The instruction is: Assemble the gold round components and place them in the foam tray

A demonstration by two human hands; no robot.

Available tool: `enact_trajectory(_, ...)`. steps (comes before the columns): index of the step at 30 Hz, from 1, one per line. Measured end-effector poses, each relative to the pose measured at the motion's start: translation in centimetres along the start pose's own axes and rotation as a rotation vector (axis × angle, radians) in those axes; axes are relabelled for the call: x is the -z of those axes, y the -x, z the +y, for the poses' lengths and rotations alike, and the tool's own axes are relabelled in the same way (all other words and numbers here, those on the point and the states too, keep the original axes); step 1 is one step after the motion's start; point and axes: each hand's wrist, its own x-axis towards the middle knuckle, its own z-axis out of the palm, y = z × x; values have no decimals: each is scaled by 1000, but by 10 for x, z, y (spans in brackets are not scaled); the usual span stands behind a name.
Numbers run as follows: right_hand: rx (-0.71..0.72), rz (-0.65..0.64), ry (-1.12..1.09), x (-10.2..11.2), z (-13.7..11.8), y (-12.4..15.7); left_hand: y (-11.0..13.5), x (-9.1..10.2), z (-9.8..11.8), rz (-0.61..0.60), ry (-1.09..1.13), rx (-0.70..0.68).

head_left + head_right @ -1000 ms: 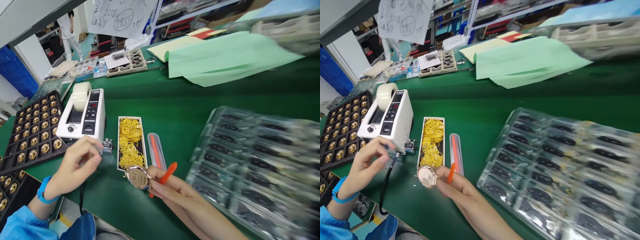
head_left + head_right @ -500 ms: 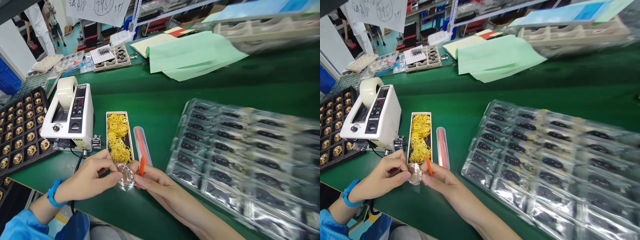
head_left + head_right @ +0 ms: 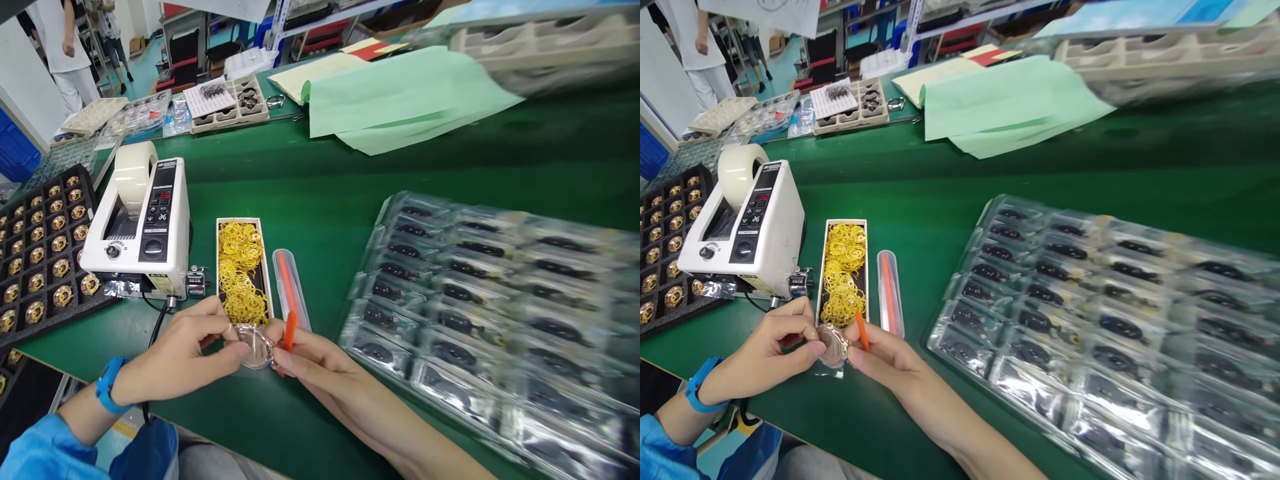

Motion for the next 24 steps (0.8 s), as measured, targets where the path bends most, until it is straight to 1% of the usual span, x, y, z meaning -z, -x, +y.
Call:
enact_trajectory(5, -2, 5, 1, 1, 2, -1, -2, 1, 0, 12, -20, -11)
enact_trajectory(9, 16, 24, 49, 1, 4, 0, -1, -4, 1, 49, -82, -53)
enact_trajectory(11, 25, 51, 98, 1, 5, 0, 0, -7, 0, 94, -165, -67)
enact_trajectory(15, 62, 86, 129, 3, 3, -1, -1, -9, -4, 243, -399, -93)
enact_trajectory(16, 75, 95, 126, 3, 2, -2, -1, -7, -6, 293, -428, -126)
enact_trajectory(18, 98, 110, 117, 4, 2, -2, -3, -5, -9, 415, -416, -245)
enact_trajectory(20, 104, 111, 108, 4, 2, -2, -4, -3, -10, 527, -330, -388)
enact_trajectory(21, 100, 109, 107, 3, 3, -1, -4, -4, -11, 551, -274, -446)
enact_trajectory(22, 94, 105, 110, 3, 3, -1, -4, -5, -12, 543, -219, -482)
enact_trajectory(24, 77, 82, 106, 1, 4, 0, -5, -10, -14, 453, -136, -509)
